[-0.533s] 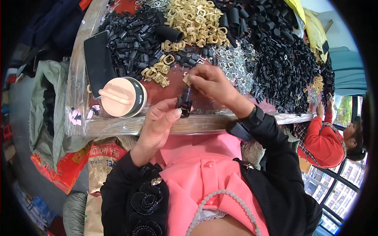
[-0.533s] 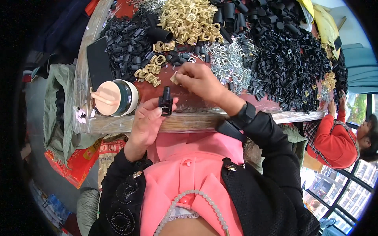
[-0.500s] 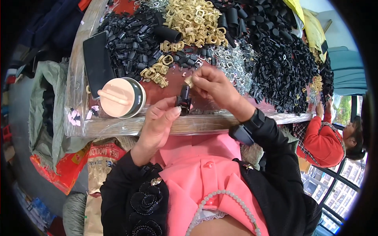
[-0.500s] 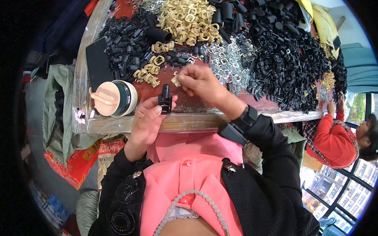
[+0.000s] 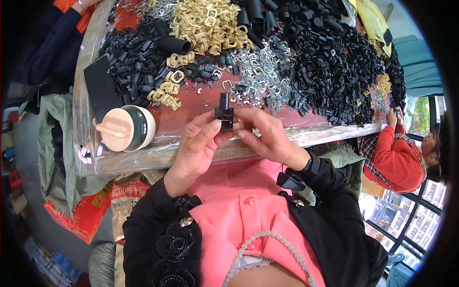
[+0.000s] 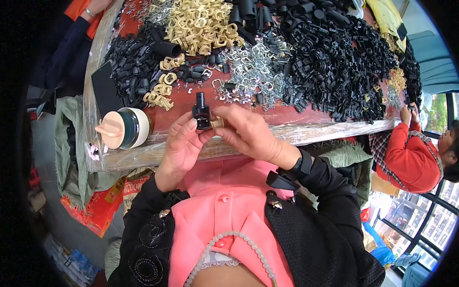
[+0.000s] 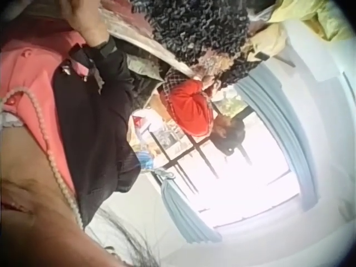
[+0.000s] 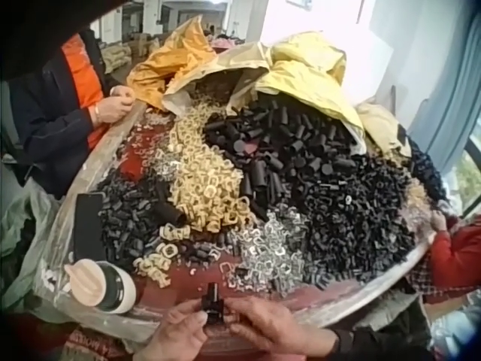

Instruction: The person assembles components by hand, picking up a black plastic housing and inserting a small metal clip and a black internal part. They then fit a beige plastic piece into the assembly before setting the completed unit aside on the table.

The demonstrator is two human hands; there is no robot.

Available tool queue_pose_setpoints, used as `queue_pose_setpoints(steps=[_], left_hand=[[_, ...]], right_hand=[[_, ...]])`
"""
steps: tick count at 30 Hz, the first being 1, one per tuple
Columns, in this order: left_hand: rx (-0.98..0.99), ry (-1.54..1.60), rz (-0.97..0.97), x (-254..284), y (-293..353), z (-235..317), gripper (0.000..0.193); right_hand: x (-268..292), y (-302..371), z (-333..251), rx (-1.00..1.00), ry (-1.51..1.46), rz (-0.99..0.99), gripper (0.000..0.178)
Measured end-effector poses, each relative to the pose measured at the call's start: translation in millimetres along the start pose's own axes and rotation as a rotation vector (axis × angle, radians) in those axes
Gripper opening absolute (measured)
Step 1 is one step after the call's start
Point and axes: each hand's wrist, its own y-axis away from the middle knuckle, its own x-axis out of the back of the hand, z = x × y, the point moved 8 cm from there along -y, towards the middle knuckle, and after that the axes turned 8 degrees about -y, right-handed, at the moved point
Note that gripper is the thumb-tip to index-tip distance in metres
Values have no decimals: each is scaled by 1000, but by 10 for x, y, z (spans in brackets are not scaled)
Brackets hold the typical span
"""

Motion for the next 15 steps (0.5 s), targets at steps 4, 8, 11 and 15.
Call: queue_pose_setpoints(steps=[4, 8, 11, 15], left_hand=[[47, 35, 4, -52, -77, -79, 29], [99, 64, 29, -64, -130, -138, 29], [135, 44, 45, -57, -134, -148, 30], [144, -77, 103, -37, -140, -144, 30]], right_hand=[[50, 22, -101, 181, 302, -75, 21], [138, 52, 29, 128, 266, -115, 16], [250, 23, 66, 39, 178, -112, 11], [378, -56, 10, -110, 12, -45, 11]])
